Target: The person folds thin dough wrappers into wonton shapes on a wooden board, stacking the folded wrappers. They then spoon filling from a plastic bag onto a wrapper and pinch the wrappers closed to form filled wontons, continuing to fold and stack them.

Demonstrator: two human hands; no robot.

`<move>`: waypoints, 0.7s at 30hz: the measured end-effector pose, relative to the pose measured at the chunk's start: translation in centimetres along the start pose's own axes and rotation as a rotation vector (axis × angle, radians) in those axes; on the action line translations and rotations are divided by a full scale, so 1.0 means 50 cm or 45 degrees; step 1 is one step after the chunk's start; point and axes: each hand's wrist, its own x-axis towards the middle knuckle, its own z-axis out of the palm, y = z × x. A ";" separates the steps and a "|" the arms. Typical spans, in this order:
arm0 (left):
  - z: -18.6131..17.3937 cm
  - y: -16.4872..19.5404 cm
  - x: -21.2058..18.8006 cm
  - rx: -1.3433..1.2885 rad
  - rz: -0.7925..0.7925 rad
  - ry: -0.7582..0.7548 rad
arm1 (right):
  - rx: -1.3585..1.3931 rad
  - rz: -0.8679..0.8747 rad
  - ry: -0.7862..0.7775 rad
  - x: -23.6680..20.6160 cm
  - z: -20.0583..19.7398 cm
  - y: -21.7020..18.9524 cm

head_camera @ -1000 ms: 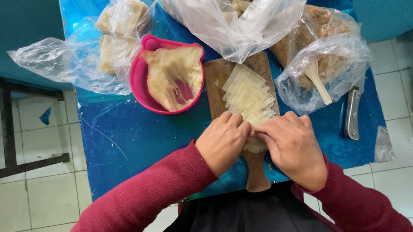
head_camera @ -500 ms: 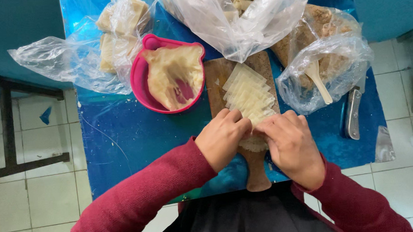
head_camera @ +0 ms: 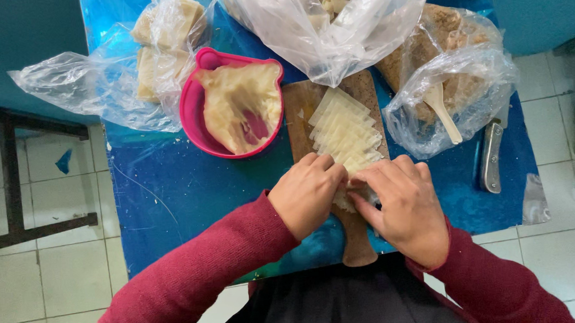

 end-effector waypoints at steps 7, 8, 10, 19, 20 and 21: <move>-0.001 0.004 -0.001 0.000 0.100 0.155 | 0.086 0.029 -0.022 -0.001 -0.002 0.008; 0.000 0.004 -0.002 0.007 0.108 0.136 | 0.088 0.036 -0.018 -0.001 -0.001 0.010; 0.003 0.006 -0.003 0.020 0.124 0.098 | 0.094 0.049 -0.011 -0.002 0.001 0.014; 0.014 0.002 0.001 0.229 0.157 0.136 | 0.167 0.121 -0.054 0.010 0.015 0.046; 0.014 0.002 0.003 0.229 0.146 0.122 | 0.198 0.116 -0.052 0.014 0.016 0.052; 0.013 0.001 0.005 0.229 0.135 0.108 | 0.229 0.112 -0.049 0.018 0.016 0.057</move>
